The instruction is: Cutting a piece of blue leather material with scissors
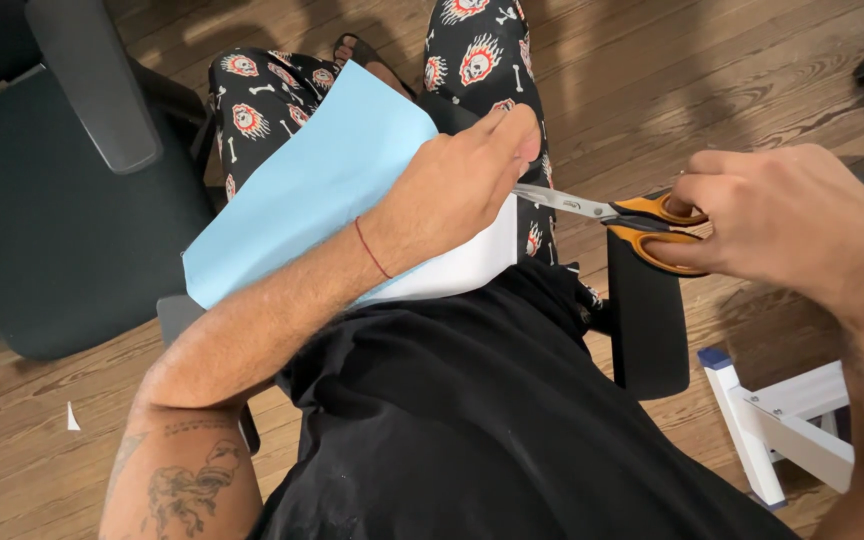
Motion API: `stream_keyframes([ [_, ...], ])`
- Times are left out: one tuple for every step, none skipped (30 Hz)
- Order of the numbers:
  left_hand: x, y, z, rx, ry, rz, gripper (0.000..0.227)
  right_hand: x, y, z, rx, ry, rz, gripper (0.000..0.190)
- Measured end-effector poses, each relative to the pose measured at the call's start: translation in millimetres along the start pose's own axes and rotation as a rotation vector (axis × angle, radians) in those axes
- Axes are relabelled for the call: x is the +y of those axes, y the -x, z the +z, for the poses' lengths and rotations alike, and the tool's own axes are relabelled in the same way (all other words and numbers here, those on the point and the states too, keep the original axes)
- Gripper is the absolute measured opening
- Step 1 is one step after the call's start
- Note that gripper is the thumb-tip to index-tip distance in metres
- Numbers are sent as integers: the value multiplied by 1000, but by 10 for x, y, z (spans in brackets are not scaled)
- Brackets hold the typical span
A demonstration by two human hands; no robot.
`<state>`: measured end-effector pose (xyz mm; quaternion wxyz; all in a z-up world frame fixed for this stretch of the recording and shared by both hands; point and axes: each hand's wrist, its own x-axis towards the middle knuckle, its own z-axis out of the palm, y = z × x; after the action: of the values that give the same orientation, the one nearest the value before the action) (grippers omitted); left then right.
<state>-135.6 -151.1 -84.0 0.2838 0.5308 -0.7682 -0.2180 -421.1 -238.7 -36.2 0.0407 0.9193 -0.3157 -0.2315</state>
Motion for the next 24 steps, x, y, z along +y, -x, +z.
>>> stream_keyframes([
  [4,-7,-6,-23,8,1,10,3,-3,-16,-29,4,2,53],
  [1,-5,-20,-25,8,3,10,33,-7,20,-29,2,4,53],
  [-2,-2,-35,-43,48,1,11,64,-11,55,28,16,-39,53],
  [-7,-4,-54,-59,87,-2,12,99,-20,86,87,31,-82,53],
  [-17,-12,-64,-59,85,1,12,125,-40,96,89,32,-80,53],
  [-26,-10,-70,-73,99,-5,12,149,-59,106,46,22,-89,58],
  [-37,-7,-76,-88,113,-11,11,171,-80,117,3,13,-97,63],
  [-51,-10,-91,-88,112,-12,11,157,-108,31,3,13,-98,63],
  [-66,-11,-105,-109,146,-16,12,143,-136,-53,-106,-42,-38,59],
  [-78,-16,-116,-131,182,-18,13,131,-158,-138,-215,-98,27,56],
  [-73,-19,-137,-131,183,-18,13,163,-167,-92,-216,-97,28,56],
  [-73,-19,-160,-138,212,-13,12,192,-183,-42,-155,-151,21,48],
  [-72,-20,-184,-145,240,-9,12,223,-198,7,-93,-205,15,41],
  [-62,-20,-200,-145,240,-10,12,225,-235,-51,-93,-206,14,41],
  [-51,-20,-217,-147,260,6,11,227,-270,-109,-200,-261,48,39],
  [-40,-21,-230,-147,282,24,11,233,-304,-170,-307,-315,84,38],
  [-42,-21,-226,-146,282,24,11,295,-342,-73,-307,-314,84,38],
  [-45,-23,-224,-148,283,37,11,357,-381,27,-268,-382,30,31],
  [-47,-25,-221,-149,285,50,12,419,-419,127,-226,-451,-24,26],
  [-43,-24,-216,-149,284,50,12,405,-426,103,-226,-450,-24,26],
  [-40,-21,-210,-158,279,33,12,389,-433,79,-260,-486,19,24],
  [-39,-19,-206,-167,273,14,12,376,-448,53,-295,-521,62,22],
  [-51,-26,-202,-165,273,14,12,432,-449,126,-295,-520,60,22],
  [-61,-26,-200,-154,278,32,12,481,-450,203,-229,-529,-13,22],
])
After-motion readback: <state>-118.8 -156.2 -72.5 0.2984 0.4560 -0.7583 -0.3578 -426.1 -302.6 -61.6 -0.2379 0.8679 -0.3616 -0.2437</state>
